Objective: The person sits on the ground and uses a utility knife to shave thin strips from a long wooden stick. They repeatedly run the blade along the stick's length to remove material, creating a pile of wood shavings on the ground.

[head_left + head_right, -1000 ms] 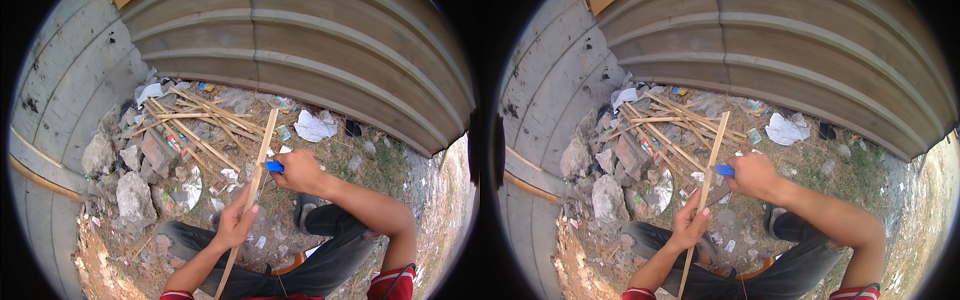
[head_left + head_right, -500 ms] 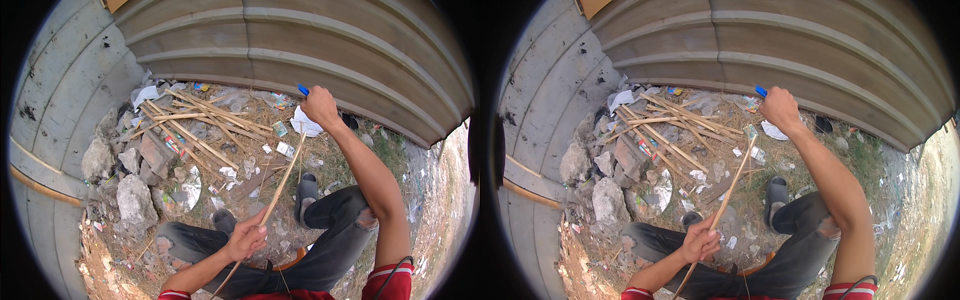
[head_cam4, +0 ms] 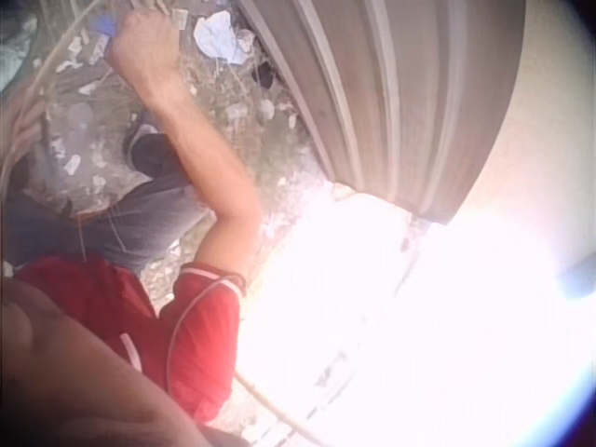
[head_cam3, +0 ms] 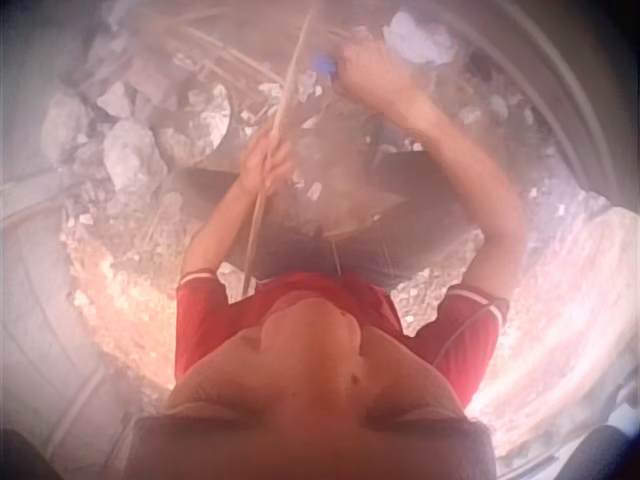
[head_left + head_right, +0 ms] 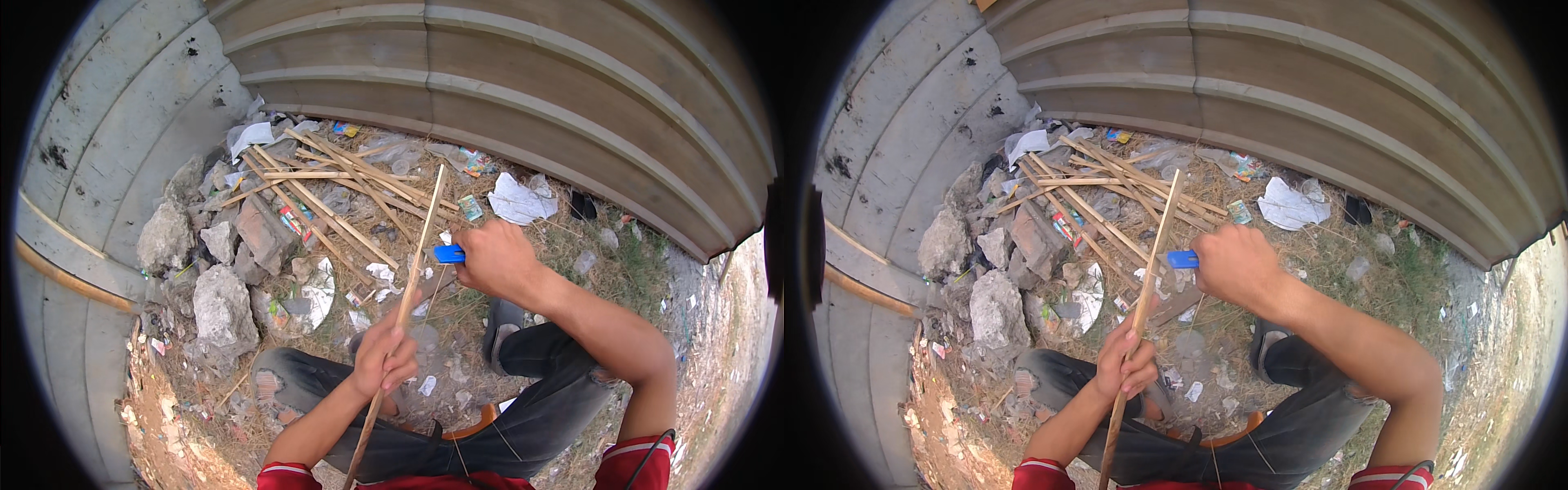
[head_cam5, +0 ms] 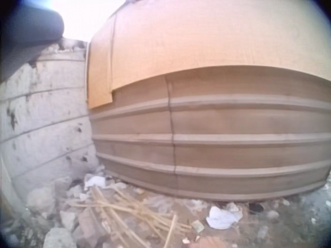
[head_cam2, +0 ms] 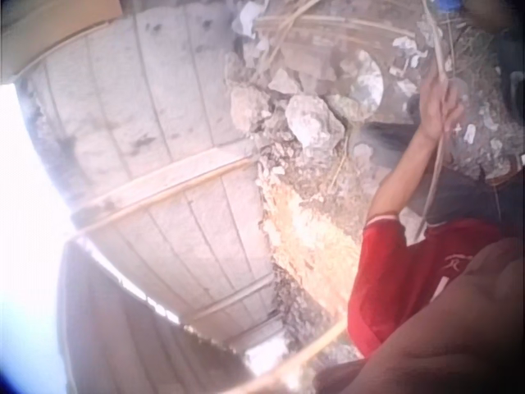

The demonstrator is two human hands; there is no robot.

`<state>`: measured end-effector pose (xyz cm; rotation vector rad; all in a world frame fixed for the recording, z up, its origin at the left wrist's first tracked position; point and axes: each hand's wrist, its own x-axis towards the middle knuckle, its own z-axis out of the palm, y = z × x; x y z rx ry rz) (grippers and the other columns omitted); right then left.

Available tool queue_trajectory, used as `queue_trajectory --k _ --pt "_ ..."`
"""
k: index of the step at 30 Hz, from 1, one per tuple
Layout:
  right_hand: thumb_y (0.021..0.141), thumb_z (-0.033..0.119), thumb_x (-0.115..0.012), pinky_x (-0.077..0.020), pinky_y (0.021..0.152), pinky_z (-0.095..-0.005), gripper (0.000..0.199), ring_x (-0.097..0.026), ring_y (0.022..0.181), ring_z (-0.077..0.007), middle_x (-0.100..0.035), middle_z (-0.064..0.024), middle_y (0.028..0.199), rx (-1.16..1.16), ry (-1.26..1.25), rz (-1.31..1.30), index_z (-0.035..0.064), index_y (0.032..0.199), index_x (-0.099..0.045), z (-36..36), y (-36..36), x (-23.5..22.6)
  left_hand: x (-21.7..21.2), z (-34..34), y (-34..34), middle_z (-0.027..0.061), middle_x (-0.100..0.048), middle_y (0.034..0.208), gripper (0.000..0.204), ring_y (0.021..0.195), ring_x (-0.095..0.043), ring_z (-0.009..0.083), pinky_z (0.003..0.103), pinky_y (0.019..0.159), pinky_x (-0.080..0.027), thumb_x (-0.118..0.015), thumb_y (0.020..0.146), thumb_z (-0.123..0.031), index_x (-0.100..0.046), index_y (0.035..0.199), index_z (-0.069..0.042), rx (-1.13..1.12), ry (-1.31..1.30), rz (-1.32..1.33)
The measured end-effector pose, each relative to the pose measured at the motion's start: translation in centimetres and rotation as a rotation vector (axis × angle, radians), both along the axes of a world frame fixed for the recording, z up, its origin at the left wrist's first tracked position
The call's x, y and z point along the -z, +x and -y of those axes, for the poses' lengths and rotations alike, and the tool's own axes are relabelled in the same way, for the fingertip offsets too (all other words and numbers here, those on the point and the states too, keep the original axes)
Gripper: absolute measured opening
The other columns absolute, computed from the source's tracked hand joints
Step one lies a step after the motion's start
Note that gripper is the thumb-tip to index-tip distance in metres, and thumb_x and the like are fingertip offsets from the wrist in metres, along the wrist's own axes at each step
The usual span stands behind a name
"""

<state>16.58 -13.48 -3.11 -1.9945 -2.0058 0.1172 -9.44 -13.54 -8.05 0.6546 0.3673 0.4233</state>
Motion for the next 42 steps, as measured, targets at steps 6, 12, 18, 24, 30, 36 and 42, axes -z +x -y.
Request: queue_trajectory --k 6,12,18,24,30,36,42 --pt "0.076 0.016 -0.067 -0.0565 0.067 -0.0514 0.015 -0.069 0.069 -0.0436 -0.068 -0.0233 0.070 -0.014 -0.070 0.024 0.0036 0.082 -0.072 0.1 -1.4 0.3 0.0 0.1 0.2 -0.0039 -0.031 0.056 0.060 0.037 -0.025 0.0059 0.020 0.036 -0.029 -0.043 0.108 -0.024 -0.020 0.162 -0.012 -0.018 0.017 -0.013" --pt "0.076 0.010 -0.066 -0.0583 0.071 -0.0508 0.014 -0.072 0.079 -0.0421 -0.070 -0.0261 0.080 0.330 -0.034 0.119 -0.0012 0.080 -0.073 -4.2 5.3 0.8 1.4 1.6 0.4 -0.0029 -0.033 0.057 0.058 0.040 -0.026 0.0060 0.022 0.041 -0.031 -0.043 0.108 -0.017 -0.022 0.162 -0.012 -0.002 0.056 -0.112" --pt "0.078 0.012 -0.065 -0.0573 0.071 -0.0528 0.017 -0.070 0.078 -0.0441 -0.069 -0.0285 0.080 0.432 0.113 0.101 -0.0022 0.083 -0.073 -2.4 9.7 -0.2 1.1 1.9 0.4 -0.0022 -0.036 0.057 0.059 0.041 -0.030 0.0057 0.023 0.043 -0.031 -0.043 0.108 -0.012 -0.021 0.163 -0.009 -0.018 0.244 -0.106" --pt "0.077 0.016 -0.066 -0.0561 0.071 -0.0524 0.014 -0.068 0.073 -0.0437 -0.068 -0.0235 0.072 0.117 -0.075 0.011 0.0029 0.078 -0.072 0.1 0.9 0.1 2.0 1.4 0.9 -0.0073 -0.037 0.066 0.060 0.049 -0.031 0.0013 0.022 0.045 -0.027 -0.047 0.107 -0.008 -0.023 0.162 -0.008 -0.144 0.355 -0.214" --pt "0.076 0.013 -0.064 -0.0575 0.066 -0.0512 0.014 -0.071 0.071 -0.0434 -0.069 -0.0243 0.073 0.035 -0.075 0.062 0.0018 0.076 -0.072 -1.0 -0.2 2.4 2.3 1.6 1.2 -0.0088 -0.037 0.069 0.061 0.051 -0.030 0.0008 0.022 0.046 -0.026 -0.048 0.107 -0.008 -0.023 0.162 -0.007 -0.174 0.360 -0.237" --pt "0.081 0.009 -0.059 -0.0594 0.069 -0.0516 0.018 -0.072 0.077 -0.0431 -0.071 -0.0256 0.081 0.456 0.080 0.205 -0.0018 0.082 -0.073 -5.8 10.5 2.6 4.0 3.6 0.4 -0.0087 -0.041 0.070 0.061 0.054 -0.036 0.0007 0.021 0.049 -0.029 -0.051 0.106 -0.008 -0.026 0.161 -0.007 0.010 0.378 -0.251" --pt "0.082 0.025 -0.066 -0.0560 0.081 -0.0516 0.032 -0.070 0.089 -0.0455 -0.070 -0.0313 0.092 0.538 -0.060 -0.020 -0.0072 0.087 -0.068 -2.9 13.2 4.2 3.3 1.1 0.5 0.0041 -0.058 0.107 0.060 0.090 -0.051 0.0065 0.024 0.079 -0.040 -0.052 0.105 -0.007 -0.027 0.158 0.003 -0.047 0.495 -0.406"
